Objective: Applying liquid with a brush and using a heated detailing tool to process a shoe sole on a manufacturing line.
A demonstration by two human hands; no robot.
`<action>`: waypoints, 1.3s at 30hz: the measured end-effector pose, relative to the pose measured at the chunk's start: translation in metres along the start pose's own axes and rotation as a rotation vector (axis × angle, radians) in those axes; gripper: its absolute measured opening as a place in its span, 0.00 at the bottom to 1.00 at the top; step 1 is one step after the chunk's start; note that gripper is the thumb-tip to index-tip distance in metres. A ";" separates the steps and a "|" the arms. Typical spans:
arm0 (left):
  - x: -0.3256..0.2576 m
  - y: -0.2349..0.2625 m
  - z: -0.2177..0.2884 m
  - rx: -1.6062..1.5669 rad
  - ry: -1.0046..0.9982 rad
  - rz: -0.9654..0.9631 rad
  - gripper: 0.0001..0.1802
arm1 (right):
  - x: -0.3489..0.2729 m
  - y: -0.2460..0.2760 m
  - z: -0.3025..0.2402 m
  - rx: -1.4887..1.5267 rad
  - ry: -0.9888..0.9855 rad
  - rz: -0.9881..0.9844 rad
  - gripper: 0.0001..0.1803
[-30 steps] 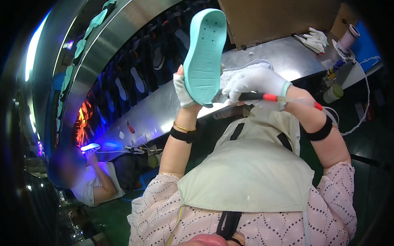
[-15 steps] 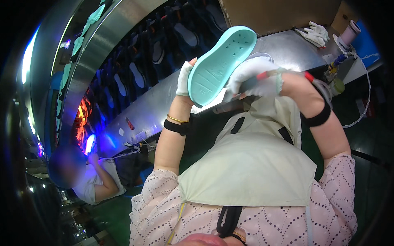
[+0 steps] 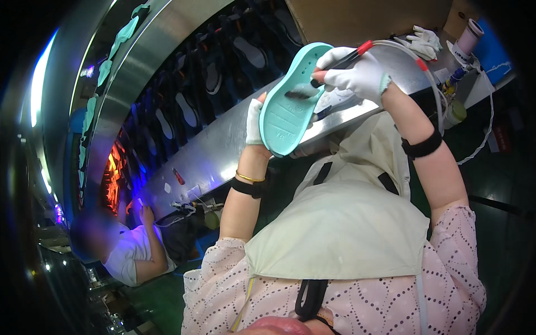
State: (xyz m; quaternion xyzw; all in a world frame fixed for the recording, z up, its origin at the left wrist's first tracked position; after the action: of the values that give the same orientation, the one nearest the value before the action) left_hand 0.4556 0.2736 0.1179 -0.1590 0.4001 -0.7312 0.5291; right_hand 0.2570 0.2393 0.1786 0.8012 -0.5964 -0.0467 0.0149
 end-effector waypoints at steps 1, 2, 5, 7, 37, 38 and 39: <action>-0.002 0.001 0.001 0.029 -0.043 0.003 0.34 | -0.002 -0.002 -0.001 -0.001 0.000 -0.004 0.07; -0.004 0.003 0.001 0.059 -0.084 0.006 0.34 | -0.007 -0.005 -0.004 -0.016 0.028 0.001 0.07; -0.004 0.001 0.004 0.100 -0.175 -0.016 0.32 | -0.018 -0.017 0.004 -0.094 0.047 -0.010 0.06; -0.003 -0.003 0.009 0.169 -0.310 -0.137 0.32 | -0.025 -0.025 0.010 -0.112 -0.216 -0.038 0.08; -0.037 -0.023 0.047 0.154 -0.516 -0.191 0.32 | -0.062 -0.007 -0.039 -0.250 0.517 0.017 0.08; -0.032 -0.040 0.061 0.124 -0.488 -0.274 0.33 | -0.064 0.003 -0.030 -0.067 0.464 0.064 0.08; -0.024 -0.061 0.080 0.095 -0.459 -0.358 0.33 | -0.063 0.012 -0.022 0.114 0.412 0.106 0.09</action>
State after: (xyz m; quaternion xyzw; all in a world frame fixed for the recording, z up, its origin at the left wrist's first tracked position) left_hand 0.4781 0.2694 0.2185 -0.3635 0.2007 -0.7757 0.4752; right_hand 0.2292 0.2952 0.2048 0.7609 -0.6237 0.1527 0.0934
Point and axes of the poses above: each hand's wrist, its own x-axis towards the middle knuckle, its own y-axis out of the back of the hand, z = x × y, the point moved 3 cm from there along x, towards the middle knuckle, and after that the axes turned 8 degrees about -y, right-handed, at the moved point
